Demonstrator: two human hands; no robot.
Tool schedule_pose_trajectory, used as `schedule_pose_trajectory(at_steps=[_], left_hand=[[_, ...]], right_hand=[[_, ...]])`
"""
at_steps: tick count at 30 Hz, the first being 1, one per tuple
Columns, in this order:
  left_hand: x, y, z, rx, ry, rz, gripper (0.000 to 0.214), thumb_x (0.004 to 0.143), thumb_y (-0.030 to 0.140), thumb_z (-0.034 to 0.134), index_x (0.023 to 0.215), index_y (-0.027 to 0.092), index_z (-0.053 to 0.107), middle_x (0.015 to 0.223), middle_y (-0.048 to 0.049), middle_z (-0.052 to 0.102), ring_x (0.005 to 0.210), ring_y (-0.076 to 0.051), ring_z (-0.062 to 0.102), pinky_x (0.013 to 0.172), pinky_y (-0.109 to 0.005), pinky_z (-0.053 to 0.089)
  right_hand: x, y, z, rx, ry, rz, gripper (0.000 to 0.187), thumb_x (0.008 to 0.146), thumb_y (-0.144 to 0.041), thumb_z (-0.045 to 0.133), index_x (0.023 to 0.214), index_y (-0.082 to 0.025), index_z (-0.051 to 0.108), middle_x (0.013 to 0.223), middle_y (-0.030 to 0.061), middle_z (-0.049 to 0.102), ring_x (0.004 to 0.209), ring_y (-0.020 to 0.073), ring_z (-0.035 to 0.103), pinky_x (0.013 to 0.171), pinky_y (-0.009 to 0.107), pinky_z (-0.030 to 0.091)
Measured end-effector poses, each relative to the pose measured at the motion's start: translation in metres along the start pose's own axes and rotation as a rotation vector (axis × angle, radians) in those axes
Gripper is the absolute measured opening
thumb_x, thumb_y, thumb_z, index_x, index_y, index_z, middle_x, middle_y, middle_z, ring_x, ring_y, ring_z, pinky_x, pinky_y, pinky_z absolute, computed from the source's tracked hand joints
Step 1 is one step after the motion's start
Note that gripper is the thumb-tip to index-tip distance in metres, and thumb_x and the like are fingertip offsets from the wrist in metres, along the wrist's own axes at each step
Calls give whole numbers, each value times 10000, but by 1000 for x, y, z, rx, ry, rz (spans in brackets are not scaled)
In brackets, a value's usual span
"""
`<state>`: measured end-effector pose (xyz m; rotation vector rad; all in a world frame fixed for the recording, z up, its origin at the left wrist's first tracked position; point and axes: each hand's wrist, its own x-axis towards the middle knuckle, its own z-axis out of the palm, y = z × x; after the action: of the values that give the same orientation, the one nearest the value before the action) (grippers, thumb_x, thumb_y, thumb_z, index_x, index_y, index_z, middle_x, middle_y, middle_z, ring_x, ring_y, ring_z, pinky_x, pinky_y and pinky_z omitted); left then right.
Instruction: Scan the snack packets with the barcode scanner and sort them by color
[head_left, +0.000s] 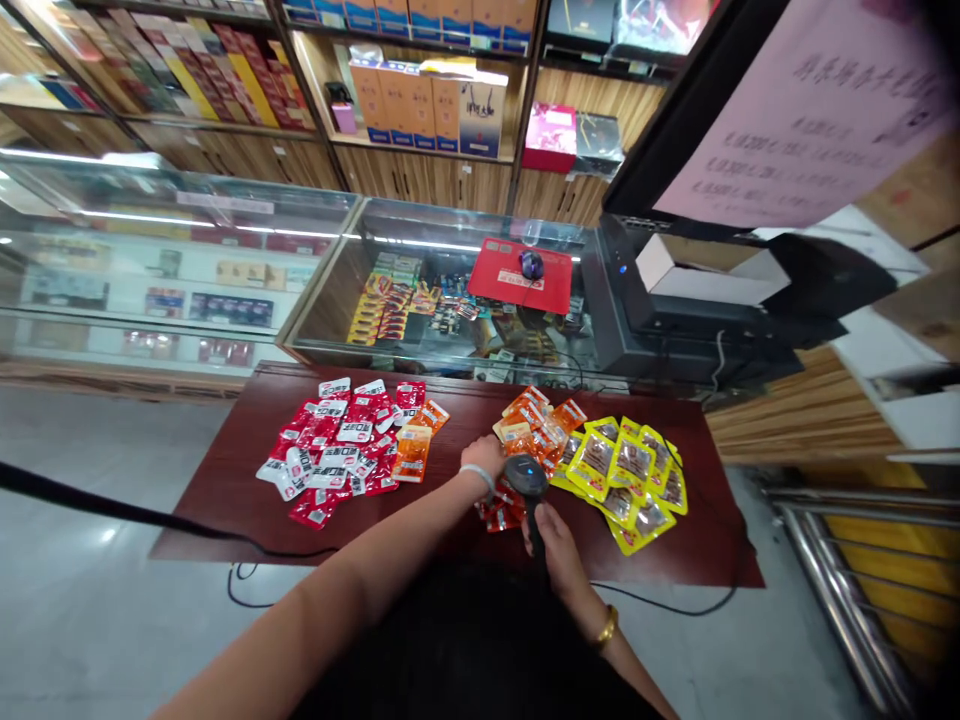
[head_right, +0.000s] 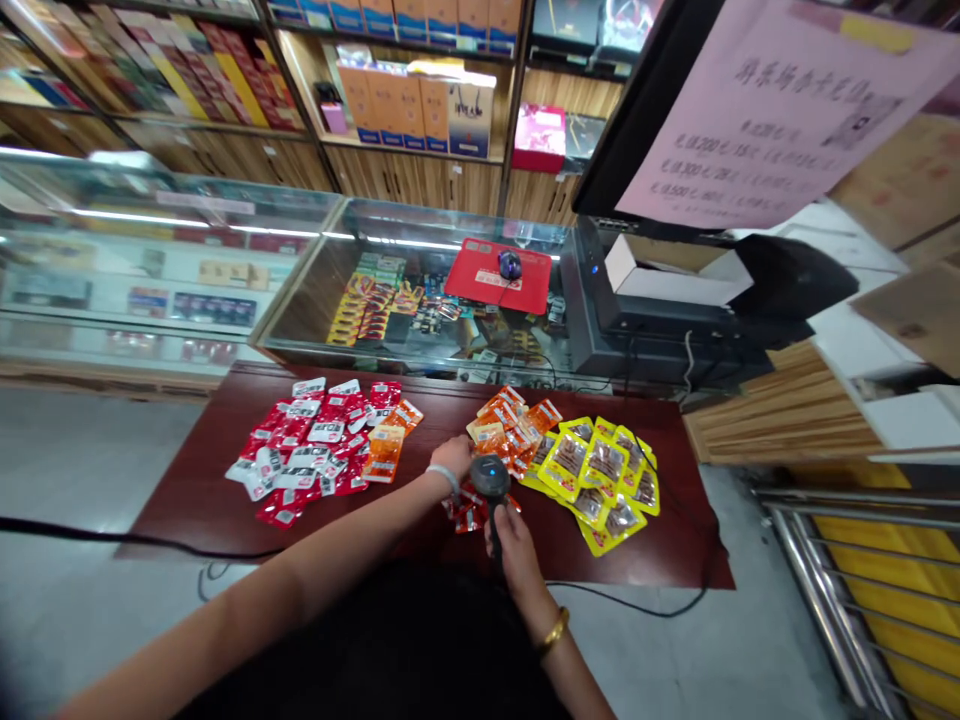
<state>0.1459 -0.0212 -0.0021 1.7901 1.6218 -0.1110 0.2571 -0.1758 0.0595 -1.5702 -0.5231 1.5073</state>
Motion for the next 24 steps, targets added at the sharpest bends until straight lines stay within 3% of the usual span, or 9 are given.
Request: schedule_pose_trajectory(at_steps=[5,10,16,20,24], left_hand=[[10,8,3,102,36,54,618,708,639,611,1020,108,651,1020,-225,656,977,-332,632,838,-395,457],[9,-9,3,-96,50,30,331,737,483,660,868,179,658,939,-105,680,873,-223,629,765,-301,449],[-5,-53,-8,-509,75,-18,137,793,314,627,838,186,605,732,15,637,659,-108,556,637,-211,414],[-29,-93,-24,-486,92,-54,163,776,320,639,751,183,554,647,37,561,603,-96,505,588,-206,373],[-50,-118,-31,-386,112,-108,141,749,278,641,742,176,544,648,27,552,612,-108,512,595,-224,355]], right_hand=[[-3,5,-9,21,15,-7,495,741,-696,591,784,-209,517,597,-38,515,464,96,434,439,214,338],[-1,4,-4,40,-1,13,515,728,-700,603,847,-203,538,591,-46,503,452,89,422,429,210,325],[5,-2,13,-21,-80,19,514,715,-701,615,860,-212,557,585,-40,515,470,111,425,449,238,343],[15,-5,33,-42,-199,0,435,762,-635,624,893,-223,575,581,-44,520,473,112,431,455,239,328],[25,-6,56,-100,-362,-53,392,811,-607,587,867,-220,586,568,-45,517,442,99,422,452,245,317]])
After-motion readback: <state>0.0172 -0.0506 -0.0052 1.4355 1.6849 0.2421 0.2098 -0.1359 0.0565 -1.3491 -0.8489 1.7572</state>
